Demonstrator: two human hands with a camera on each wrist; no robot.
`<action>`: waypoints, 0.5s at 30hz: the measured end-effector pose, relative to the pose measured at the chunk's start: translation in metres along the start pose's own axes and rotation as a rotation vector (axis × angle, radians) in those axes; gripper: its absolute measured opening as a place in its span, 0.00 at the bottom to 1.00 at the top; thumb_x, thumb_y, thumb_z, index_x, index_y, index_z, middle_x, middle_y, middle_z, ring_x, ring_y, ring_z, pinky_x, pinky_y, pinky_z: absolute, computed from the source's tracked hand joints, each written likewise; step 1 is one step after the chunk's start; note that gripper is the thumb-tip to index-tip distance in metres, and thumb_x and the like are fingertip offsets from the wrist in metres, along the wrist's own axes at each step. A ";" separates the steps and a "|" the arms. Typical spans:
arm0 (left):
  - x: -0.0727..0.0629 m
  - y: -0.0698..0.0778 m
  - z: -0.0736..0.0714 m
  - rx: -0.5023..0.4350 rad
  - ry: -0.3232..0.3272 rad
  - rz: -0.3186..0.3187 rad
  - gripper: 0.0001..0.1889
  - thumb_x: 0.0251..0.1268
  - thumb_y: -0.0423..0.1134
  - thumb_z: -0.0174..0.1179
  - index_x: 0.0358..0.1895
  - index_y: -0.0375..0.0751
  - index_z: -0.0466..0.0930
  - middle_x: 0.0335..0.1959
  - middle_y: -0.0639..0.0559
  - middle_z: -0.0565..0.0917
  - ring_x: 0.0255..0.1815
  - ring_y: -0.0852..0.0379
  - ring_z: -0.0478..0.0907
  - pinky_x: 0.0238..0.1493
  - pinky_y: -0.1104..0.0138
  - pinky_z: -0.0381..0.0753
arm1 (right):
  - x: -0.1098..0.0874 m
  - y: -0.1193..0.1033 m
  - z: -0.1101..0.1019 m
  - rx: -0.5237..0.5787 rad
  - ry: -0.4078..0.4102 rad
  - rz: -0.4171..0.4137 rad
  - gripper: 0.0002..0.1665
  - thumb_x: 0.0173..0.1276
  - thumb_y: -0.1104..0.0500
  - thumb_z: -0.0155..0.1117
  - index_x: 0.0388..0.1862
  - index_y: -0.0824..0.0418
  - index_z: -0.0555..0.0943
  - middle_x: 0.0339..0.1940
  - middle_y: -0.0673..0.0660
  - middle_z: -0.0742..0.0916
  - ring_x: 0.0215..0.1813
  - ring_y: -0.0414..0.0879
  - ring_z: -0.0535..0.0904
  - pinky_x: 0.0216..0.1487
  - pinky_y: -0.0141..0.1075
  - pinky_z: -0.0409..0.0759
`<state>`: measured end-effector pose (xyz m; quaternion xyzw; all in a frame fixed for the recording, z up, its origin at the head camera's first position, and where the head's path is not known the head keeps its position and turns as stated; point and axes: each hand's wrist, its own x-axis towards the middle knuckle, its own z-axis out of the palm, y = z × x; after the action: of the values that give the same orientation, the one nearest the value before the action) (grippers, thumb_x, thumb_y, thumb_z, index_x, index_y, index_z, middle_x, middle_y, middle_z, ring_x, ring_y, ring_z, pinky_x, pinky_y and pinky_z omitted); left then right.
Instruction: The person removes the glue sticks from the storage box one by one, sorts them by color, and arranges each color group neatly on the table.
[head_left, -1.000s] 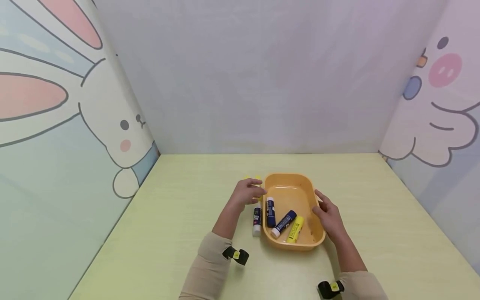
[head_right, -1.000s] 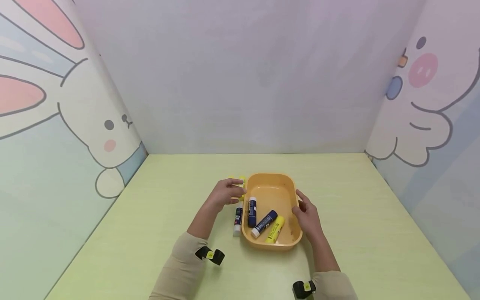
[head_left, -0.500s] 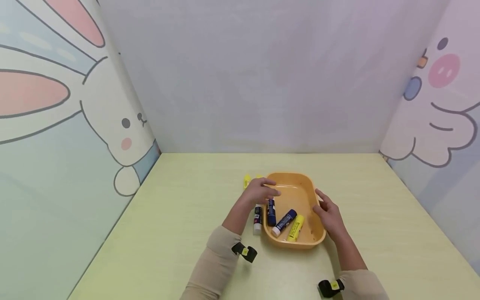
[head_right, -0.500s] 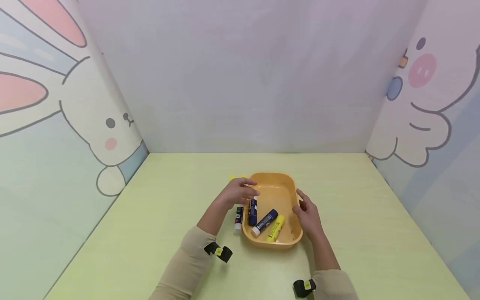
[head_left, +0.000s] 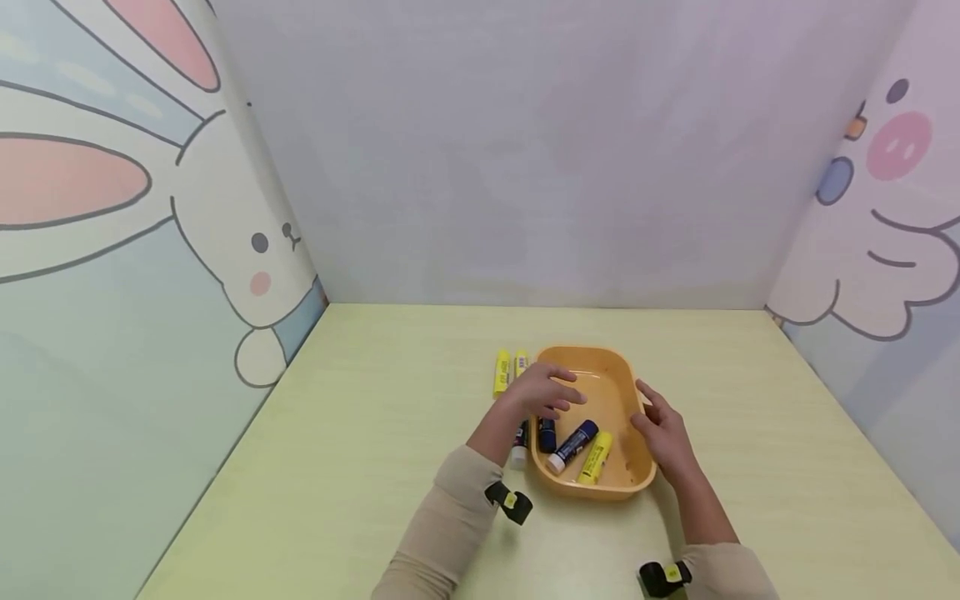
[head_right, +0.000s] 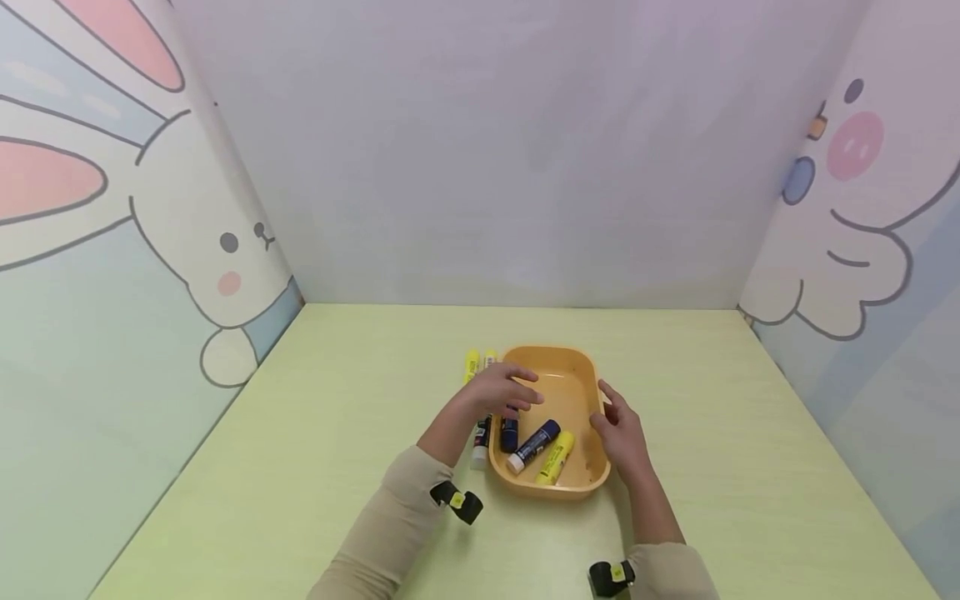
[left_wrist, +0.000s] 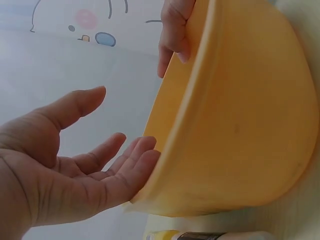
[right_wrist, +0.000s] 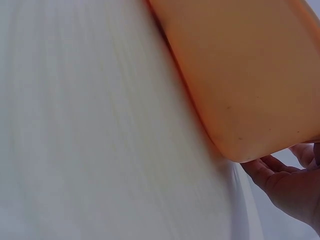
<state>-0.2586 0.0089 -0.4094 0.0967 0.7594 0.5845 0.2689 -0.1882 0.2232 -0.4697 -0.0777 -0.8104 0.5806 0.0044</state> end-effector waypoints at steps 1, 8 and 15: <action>0.001 0.000 0.002 0.008 -0.011 -0.005 0.26 0.51 0.37 0.70 0.56 0.37 0.76 0.42 0.49 0.79 0.38 0.50 0.80 0.41 0.55 0.80 | 0.000 0.000 0.000 -0.003 0.000 0.000 0.35 0.71 0.65 0.45 0.75 0.56 0.49 0.64 0.76 0.65 0.62 0.64 0.66 0.58 0.53 0.68; 0.006 0.005 0.010 0.025 -0.043 -0.061 0.28 0.51 0.37 0.70 0.58 0.37 0.74 0.45 0.50 0.79 0.38 0.51 0.80 0.40 0.56 0.80 | 0.000 0.001 0.000 0.004 -0.001 -0.010 0.35 0.70 0.66 0.45 0.75 0.58 0.50 0.63 0.76 0.66 0.61 0.65 0.67 0.56 0.52 0.69; 0.016 0.005 0.014 0.039 -0.043 -0.109 0.26 0.52 0.36 0.69 0.57 0.37 0.75 0.43 0.50 0.80 0.40 0.48 0.79 0.40 0.55 0.79 | 0.002 0.001 -0.001 0.007 0.005 0.002 0.35 0.70 0.66 0.45 0.75 0.57 0.50 0.64 0.76 0.66 0.61 0.64 0.66 0.57 0.53 0.68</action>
<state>-0.2653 0.0292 -0.4122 0.0729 0.7688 0.5518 0.3149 -0.1901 0.2250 -0.4705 -0.0801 -0.8083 0.5833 0.0060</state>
